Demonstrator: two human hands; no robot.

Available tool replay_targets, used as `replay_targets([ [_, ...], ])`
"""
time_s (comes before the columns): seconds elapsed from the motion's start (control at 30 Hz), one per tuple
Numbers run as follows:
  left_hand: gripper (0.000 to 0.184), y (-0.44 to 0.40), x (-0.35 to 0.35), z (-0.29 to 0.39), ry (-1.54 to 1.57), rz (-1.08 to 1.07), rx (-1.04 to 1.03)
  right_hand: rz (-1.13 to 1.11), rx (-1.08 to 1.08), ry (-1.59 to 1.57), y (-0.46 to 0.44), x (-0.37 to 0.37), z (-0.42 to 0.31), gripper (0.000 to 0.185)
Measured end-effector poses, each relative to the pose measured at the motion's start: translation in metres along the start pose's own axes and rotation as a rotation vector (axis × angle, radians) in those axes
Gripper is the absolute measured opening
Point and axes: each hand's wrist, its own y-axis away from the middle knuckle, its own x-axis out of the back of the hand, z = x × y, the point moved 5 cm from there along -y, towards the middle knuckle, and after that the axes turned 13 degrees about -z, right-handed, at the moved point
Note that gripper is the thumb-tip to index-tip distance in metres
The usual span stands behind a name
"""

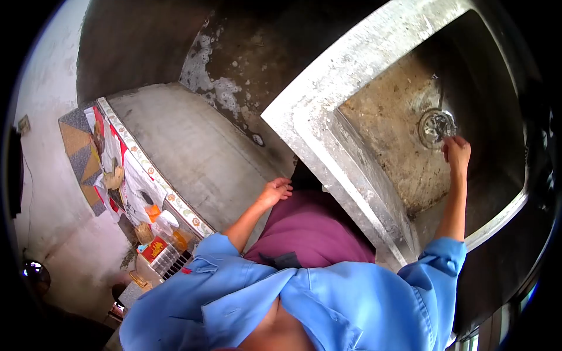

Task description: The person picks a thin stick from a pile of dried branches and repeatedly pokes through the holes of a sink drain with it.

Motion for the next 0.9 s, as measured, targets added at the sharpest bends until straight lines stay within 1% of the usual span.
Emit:
replay_targets([
  [0.07,0.027,-0.002,-0.004,-0.011,0.001,-0.020,0.049,0.069,-0.001,0.003,-0.010,0.001,0.021,0.014],
  [0.1,0.028,-0.002,-0.005,-0.015,0.004,-0.027,0.052,0.091,0.046,0.099,-0.019,-0.008,0.032,0.013],
  [0.13,0.028,-0.002,-0.005,-0.014,0.008,-0.026,0.047,0.113,0.093,0.192,-0.022,-0.016,0.027,0.013],
  [0.17,0.027,0.000,-0.004,-0.013,0.004,-0.021,0.055,0.218,0.147,0.492,-0.020,-0.023,0.014,0.018],
  [0.2,0.027,0.002,-0.003,-0.012,0.000,-0.014,0.063,0.272,0.103,0.699,-0.027,-0.025,0.013,0.022],
  [0.27,0.028,0.004,0.002,-0.009,0.011,0.002,0.045,0.332,0.144,0.925,-0.041,-0.028,0.015,0.025],
  [0.3,0.028,0.005,0.005,-0.006,0.021,0.014,0.028,0.333,0.145,0.924,-0.040,-0.025,0.011,0.025],
  [0.37,0.028,0.006,0.008,-0.001,0.024,0.019,0.017,0.074,0.007,0.574,-0.041,-0.016,0.012,0.022],
  [0.4,0.027,0.005,0.009,0.001,0.030,0.024,0.007,0.002,-0.048,0.272,-0.031,-0.012,0.004,0.019],
  [0.47,0.027,0.004,0.006,0.001,0.026,0.015,0.010,-0.034,-0.019,0.127,-0.006,-0.002,-0.019,0.016],
  [0.53,0.027,0.002,0.004,0.000,0.017,0.003,0.011,-0.009,-0.033,0.131,0.003,0.004,-0.021,0.016],
  [0.6,0.027,0.000,-0.001,-0.005,0.027,-0.014,0.020,0.107,0.085,0.157,0.001,0.006,-0.011,0.018],
  [0.63,0.027,-0.001,-0.003,-0.005,0.022,-0.023,0.015,0.224,0.182,0.236,0.001,0.006,-0.017,0.019],
  [0.67,0.027,-0.001,-0.004,-0.005,0.023,-0.028,0.023,0.353,0.230,0.483,0.001,0.007,-0.028,0.018],
  [0.73,0.027,0.000,-0.005,-0.004,0.016,-0.037,0.033,0.402,0.267,0.583,-0.003,-0.001,-0.047,0.018],
  [0.77,0.027,0.001,-0.003,0.000,0.017,-0.033,0.017,0.319,0.193,0.683,-0.002,-0.007,-0.059,0.017],
  [0.8,0.027,0.003,0.000,0.003,0.017,-0.029,0.001,0.327,0.187,0.677,0.005,-0.012,-0.067,0.017],
  [0.87,0.027,0.004,0.006,0.003,0.035,-0.011,-0.003,0.195,0.169,0.901,0.014,-0.026,-0.075,0.016],
  [0.9,0.027,0.005,0.007,0.002,0.064,0.009,-0.004,0.213,0.132,0.923,0.020,-0.025,-0.074,0.016],
])
